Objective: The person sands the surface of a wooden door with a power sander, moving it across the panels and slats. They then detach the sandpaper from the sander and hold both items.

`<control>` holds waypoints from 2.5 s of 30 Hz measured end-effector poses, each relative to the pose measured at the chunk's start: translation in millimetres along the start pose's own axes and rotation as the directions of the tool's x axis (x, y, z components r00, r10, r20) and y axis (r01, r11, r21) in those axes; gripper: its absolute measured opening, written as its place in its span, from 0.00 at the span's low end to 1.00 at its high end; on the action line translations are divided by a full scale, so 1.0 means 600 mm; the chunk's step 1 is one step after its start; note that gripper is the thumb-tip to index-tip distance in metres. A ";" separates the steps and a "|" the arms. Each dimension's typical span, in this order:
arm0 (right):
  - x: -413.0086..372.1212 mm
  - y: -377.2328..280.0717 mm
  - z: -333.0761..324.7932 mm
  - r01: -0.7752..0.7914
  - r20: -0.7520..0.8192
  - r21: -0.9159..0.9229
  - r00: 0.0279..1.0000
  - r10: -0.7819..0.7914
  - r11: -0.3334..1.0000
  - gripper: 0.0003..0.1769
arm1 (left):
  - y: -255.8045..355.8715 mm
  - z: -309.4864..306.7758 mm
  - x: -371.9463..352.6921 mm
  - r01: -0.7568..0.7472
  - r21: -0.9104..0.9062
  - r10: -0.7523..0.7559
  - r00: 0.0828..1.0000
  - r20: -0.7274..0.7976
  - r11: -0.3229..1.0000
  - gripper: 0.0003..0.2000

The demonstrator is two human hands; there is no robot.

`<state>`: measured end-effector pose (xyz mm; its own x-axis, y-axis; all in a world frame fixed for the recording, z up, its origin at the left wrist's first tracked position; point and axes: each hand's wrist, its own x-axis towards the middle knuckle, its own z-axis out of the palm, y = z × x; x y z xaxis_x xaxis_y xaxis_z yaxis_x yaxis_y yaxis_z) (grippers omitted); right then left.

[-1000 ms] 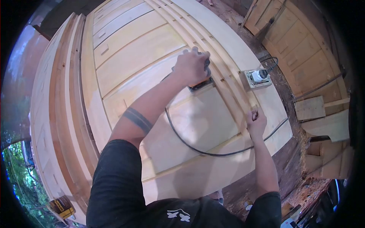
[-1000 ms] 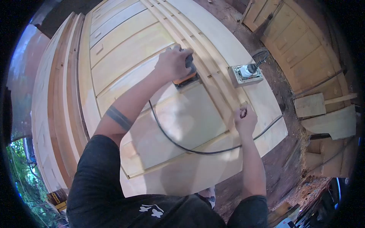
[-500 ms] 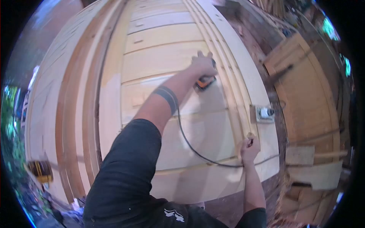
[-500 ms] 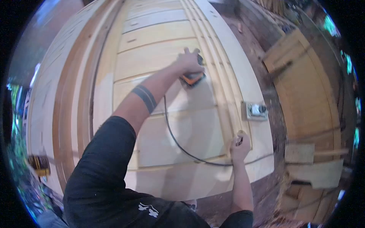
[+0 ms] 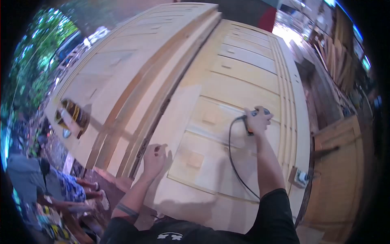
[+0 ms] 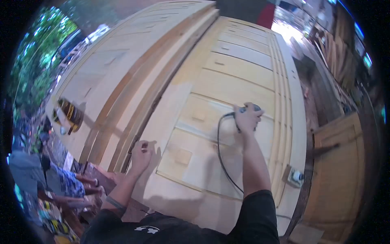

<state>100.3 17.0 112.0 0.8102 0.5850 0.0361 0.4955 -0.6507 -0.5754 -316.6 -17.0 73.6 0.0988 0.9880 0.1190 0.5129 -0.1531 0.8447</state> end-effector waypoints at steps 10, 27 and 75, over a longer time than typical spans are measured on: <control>0.175 0.107 -0.033 0.570 0.446 0.216 0.664 -0.600 0.793 0.57 | -0.103 0.079 0.140 -0.318 0.349 0.336 0.942 0.010 0.881 0.18; 0.131 0.066 -0.026 0.617 0.147 -0.354 0.779 -0.610 0.703 0.33 | -0.101 0.085 0.139 -0.346 0.479 0.377 0.925 0.033 0.806 0.16; 0.115 -0.201 0.136 0.869 0.409 -0.164 0.490 -0.770 0.466 0.35 | -0.098 0.080 0.147 -0.346 0.480 0.397 0.918 -0.005 0.806 0.15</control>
<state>70.8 175.1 117.1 -0.1129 0.9856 0.1262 0.9866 0.1262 -0.1031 -296.9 78.1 9.6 0.2901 0.8459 0.4475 0.7885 -0.4763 0.3891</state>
